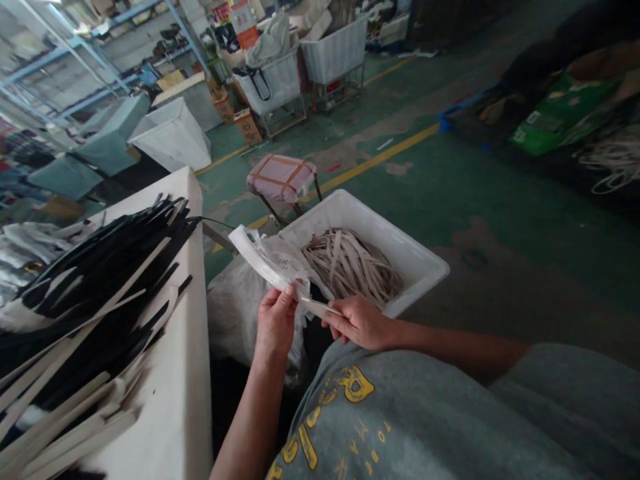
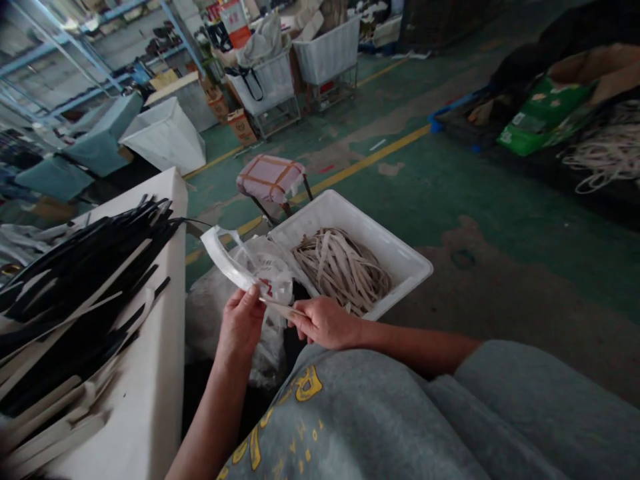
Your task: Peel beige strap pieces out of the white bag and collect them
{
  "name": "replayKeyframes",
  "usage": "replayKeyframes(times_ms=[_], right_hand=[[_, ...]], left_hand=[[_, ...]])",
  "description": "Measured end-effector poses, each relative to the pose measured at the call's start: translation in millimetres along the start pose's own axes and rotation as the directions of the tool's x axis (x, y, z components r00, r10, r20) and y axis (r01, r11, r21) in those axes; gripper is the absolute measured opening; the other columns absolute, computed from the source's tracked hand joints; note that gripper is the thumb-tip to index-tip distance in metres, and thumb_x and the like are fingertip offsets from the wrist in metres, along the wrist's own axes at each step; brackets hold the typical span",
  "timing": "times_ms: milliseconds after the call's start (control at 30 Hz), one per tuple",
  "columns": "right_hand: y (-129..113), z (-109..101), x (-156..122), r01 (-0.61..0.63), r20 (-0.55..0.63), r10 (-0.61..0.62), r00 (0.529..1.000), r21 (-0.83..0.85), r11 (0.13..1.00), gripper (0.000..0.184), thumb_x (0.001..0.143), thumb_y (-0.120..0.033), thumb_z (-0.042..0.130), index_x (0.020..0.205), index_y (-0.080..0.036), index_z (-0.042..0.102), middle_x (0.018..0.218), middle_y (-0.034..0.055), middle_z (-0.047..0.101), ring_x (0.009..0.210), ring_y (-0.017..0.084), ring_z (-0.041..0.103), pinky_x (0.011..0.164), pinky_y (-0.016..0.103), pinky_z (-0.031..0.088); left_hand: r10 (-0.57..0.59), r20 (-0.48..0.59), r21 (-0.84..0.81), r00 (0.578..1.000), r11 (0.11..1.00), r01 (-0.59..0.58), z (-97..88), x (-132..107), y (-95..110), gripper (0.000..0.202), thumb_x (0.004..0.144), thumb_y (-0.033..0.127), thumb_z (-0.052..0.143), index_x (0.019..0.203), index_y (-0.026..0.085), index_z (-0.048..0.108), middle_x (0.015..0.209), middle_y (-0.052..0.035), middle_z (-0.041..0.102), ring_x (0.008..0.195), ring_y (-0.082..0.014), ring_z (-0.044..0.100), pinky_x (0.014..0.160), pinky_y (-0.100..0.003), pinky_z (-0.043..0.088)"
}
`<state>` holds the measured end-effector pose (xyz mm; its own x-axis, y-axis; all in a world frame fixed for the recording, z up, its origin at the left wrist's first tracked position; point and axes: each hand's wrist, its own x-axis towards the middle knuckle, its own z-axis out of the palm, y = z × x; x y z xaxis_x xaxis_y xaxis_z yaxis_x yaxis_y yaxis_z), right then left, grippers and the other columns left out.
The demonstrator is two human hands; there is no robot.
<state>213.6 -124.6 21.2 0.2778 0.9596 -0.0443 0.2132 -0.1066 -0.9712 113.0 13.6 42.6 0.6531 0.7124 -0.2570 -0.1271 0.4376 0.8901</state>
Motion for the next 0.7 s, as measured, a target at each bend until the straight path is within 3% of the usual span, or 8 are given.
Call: replayKeyframes(times_ms=[100, 167, 300, 367, 500, 700], right_hand=[[4.1, -3.4, 3.4, 0.001, -0.153, 0.001, 0.988, 0.013, 1.000, 0.049, 0.101, -0.056, 0.038, 0.084, -0.017, 0.063, 0.061, -0.0003, 0.063, 0.047, 0.010, 0.058, 0.049, 0.020, 0.044], [5.0, -5.6, 6.4, 0.023, -0.192, -0.021, 0.981, 0.010, 1.000, 0.050, 0.102, -0.055, 0.038, 0.083, -0.017, 0.063, 0.062, 0.0001, 0.063, 0.049, 0.010, 0.058, 0.051, 0.020, 0.045], [9.2, -6.6, 5.7, 0.020, -0.060, -0.019, 0.998, 0.019, 1.000, 0.046, 0.103, -0.049, 0.038, 0.085, -0.016, 0.064, 0.066, 0.0015, 0.067, 0.050, 0.011, 0.061, 0.052, 0.021, 0.045], [10.2, -6.6, 7.0, 0.018, -0.072, -0.017, 0.997, 0.020, 1.000, 0.043, 0.103, -0.046, 0.038, 0.086, -0.016, 0.064, 0.064, 0.0009, 0.066, 0.048, 0.010, 0.060, 0.051, 0.020, 0.044], [8.4, -9.2, 15.6, 0.070, -0.229, -0.068, 0.971, 0.004, 0.998, 0.044, 0.104, -0.045, 0.038, 0.082, -0.016, 0.062, 0.059, -0.0011, 0.062, 0.047, 0.009, 0.057, 0.054, 0.020, 0.044], [10.0, -6.4, 12.6, 0.077, -0.115, -0.075, 0.991, 0.011, 0.997, 0.039, 0.105, -0.040, 0.040, 0.088, -0.015, 0.065, 0.065, 0.0006, 0.068, 0.051, 0.010, 0.060, 0.055, 0.021, 0.043]], left_hand=[[-0.107, 0.132, 0.059, 0.985, 0.993, 0.100, 12.5, 4.0, -9.2, 0.030, 0.061, 0.040, 0.089, 0.076, 0.018, 0.076, 0.071, -0.0012, 0.072, 0.058, -0.0119, 0.060, 0.061, -0.025, 0.051], [-0.112, 0.145, 0.077, 0.983, 0.992, 0.102, 16.8, 7.8, -10.7, 0.032, 0.062, 0.043, 0.088, 0.078, 0.018, 0.077, 0.071, -0.0018, 0.072, 0.055, -0.0121, 0.059, 0.057, -0.025, 0.050], [-0.022, 0.012, 0.053, 1.000, 0.998, 0.021, 14.5, 19.0, -5.8, 0.034, 0.056, 0.040, 0.092, 0.076, 0.017, 0.075, 0.081, -0.0041, 0.076, 0.072, -0.0145, 0.069, 0.069, -0.025, 0.054], [-0.061, 0.048, 0.077, 0.997, 0.995, 0.057, 13.7, 21.3, -7.8, 0.034, 0.057, 0.039, 0.091, 0.076, 0.016, 0.076, 0.080, -0.0047, 0.076, 0.069, -0.0138, 0.068, 0.067, -0.024, 0.053], [-0.136, 0.151, 0.140, 0.979, 0.983, 0.114, 17.6, 20.5, -14.0, 0.035, 0.062, 0.045, 0.088, 0.081, 0.016, 0.078, 0.072, -0.0042, 0.073, 0.054, -0.0123, 0.061, 0.052, -0.024, 0.049], [-0.014, 0.080, 0.140, 0.997, 0.990, 0.003, 14.8, 22.9, -2.9, 0.029, 0.059, 0.039, 0.091, 0.072, 0.018, 0.076, 0.085, -0.0050, 0.077, 0.074, -0.0155, 0.070, 0.071, -0.026, 0.056]])
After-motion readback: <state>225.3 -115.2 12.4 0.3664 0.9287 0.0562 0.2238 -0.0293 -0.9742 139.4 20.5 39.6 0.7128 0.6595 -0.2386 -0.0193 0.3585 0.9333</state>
